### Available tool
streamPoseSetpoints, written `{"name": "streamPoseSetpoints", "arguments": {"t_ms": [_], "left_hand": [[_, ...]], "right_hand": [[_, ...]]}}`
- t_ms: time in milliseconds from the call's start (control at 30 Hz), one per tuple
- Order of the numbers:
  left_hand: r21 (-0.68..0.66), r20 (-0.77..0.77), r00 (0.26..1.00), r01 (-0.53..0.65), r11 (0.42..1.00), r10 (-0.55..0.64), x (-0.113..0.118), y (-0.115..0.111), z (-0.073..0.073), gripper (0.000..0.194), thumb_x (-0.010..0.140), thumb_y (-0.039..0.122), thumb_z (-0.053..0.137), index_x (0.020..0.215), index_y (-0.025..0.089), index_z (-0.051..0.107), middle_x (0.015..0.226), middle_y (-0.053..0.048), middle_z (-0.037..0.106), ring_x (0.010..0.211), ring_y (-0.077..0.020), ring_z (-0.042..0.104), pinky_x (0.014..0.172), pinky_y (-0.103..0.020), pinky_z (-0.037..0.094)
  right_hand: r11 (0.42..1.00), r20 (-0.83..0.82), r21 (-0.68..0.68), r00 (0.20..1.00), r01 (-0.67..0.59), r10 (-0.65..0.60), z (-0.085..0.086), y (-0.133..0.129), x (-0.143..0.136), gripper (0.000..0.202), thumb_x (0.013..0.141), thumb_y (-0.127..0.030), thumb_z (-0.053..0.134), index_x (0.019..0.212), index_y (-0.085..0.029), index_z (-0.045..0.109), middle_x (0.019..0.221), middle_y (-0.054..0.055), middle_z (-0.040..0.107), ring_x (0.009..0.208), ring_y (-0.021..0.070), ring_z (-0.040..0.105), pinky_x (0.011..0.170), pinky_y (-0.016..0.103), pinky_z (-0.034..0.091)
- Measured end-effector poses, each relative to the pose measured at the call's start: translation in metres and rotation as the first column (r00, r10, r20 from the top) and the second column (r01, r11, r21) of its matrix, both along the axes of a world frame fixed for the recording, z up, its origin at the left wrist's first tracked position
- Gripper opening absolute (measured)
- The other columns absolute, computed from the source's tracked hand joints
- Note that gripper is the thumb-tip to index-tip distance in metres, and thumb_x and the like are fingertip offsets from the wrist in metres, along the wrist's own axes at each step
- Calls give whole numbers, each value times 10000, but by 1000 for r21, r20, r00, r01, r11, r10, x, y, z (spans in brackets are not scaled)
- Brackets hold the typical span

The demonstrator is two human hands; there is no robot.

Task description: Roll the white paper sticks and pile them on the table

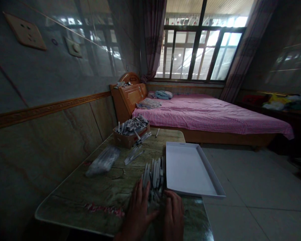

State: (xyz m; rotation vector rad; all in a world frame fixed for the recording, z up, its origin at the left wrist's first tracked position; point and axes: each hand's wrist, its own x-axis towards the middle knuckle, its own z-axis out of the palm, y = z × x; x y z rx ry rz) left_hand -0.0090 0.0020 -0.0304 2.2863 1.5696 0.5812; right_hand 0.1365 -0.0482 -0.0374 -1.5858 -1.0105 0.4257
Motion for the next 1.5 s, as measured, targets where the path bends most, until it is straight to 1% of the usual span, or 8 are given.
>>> {"name": "streamPoseSetpoints", "arguments": {"t_ms": [100, 467, 600, 700, 867, 967, 1167, 1500], "left_hand": [[66, -87, 996, 38, 997, -32, 2, 6, -1, 975, 681, 465, 799, 1513, 185, 375, 1632, -208, 201, 1478, -438, 209, 1138, -593, 325], [-23, -98, 978, 184, 983, -185, -5, 54, 17, 767, 790, 232, 665, 1503, 171, 391, 1621, -183, 247, 1496, -349, 213, 1174, -530, 301], [-43, -79, 968, 235, 971, -238, -7, 60, 18, 863, 740, 340, 736, 1508, 168, 381, 1623, -185, 238, 1499, -356, 201, 1181, -527, 287], [11, -100, 976, 195, 981, -193, -4, 52, 12, 1039, 615, 443, 832, 1516, 205, 372, 1627, -178, 230, 1491, -397, 203, 1169, -551, 297], [168, -141, 984, 130, 977, -107, 8, 45, -1, 1110, 536, 557, 858, 1504, 274, 394, 1617, -172, 273, 1473, -420, 248, 1157, -581, 283], [216, -140, 986, 116, 969, -87, 16, 52, -4, 1057, 582, 655, 794, 1493, 282, 412, 1608, -166, 306, 1466, -406, 276, 1151, -577, 290], [160, -168, 977, 159, 974, -132, 24, 75, -3, 1003, 613, 706, 744, 1469, 271, 451, 1597, -172, 333, 1454, -384, 316, 1154, -543, 299], [83, 7, 958, 286, 954, -288, 19, 91, 9, 979, 669, 683, 722, 1486, 233, 424, 1618, -186, 266, 1484, -410, 221, 1156, -598, 272]], "right_hand": [[998, -21, -54, 999, -29, 28, -7, 1, -4, 496, 935, -606, 397, 1098, -224, 669, 1162, 83, 669, 1136, 261, 589, 1005, 406, 436], [996, -100, 24, 991, -89, 91, 3, 32, -47, 513, 946, -595, 374, 1129, -203, 650, 1191, 97, 665, 1175, 239, 590, 1021, 358, 449], [994, -45, 49, 993, -102, 105, -1, 26, -35, 424, 979, -511, 390, 1119, -215, 659, 1206, 88, 675, 1163, 235, 611, 980, 361, 482], [990, 172, 126, 984, -57, 34, 0, 15, -10, 336, 998, -424, 412, 1106, -231, 665, 1205, 77, 680, 1156, 228, 612, 980, 371, 476], [987, 644, 140, 751, 72, -146, 18, 13, 28, 357, 980, -393, 425, 1185, -207, 651, 1195, 103, 691, 1231, 322, 537, 1067, 521, 346], [997, 770, 11, 636, 72, -54, 24, 15, 36, 316, 981, -349, 417, 1131, -236, 671, 1057, 72, 732, 1085, 306, 616, 1085, 541, 284], [996, 813, -90, 576, -9, 79, 12, 3, 43, 203, 961, -301, 490, 1056, -333, 666, 946, -2, 733, 916, 223, 657, 1090, 471, 256], [986, 707, 167, 696, 2, -121, -4, 1, 42, 281, 970, -407, 443, 1081, -336, 690, 947, 7, 748, 894, 254, 683, 1039, 518, 369]]}}
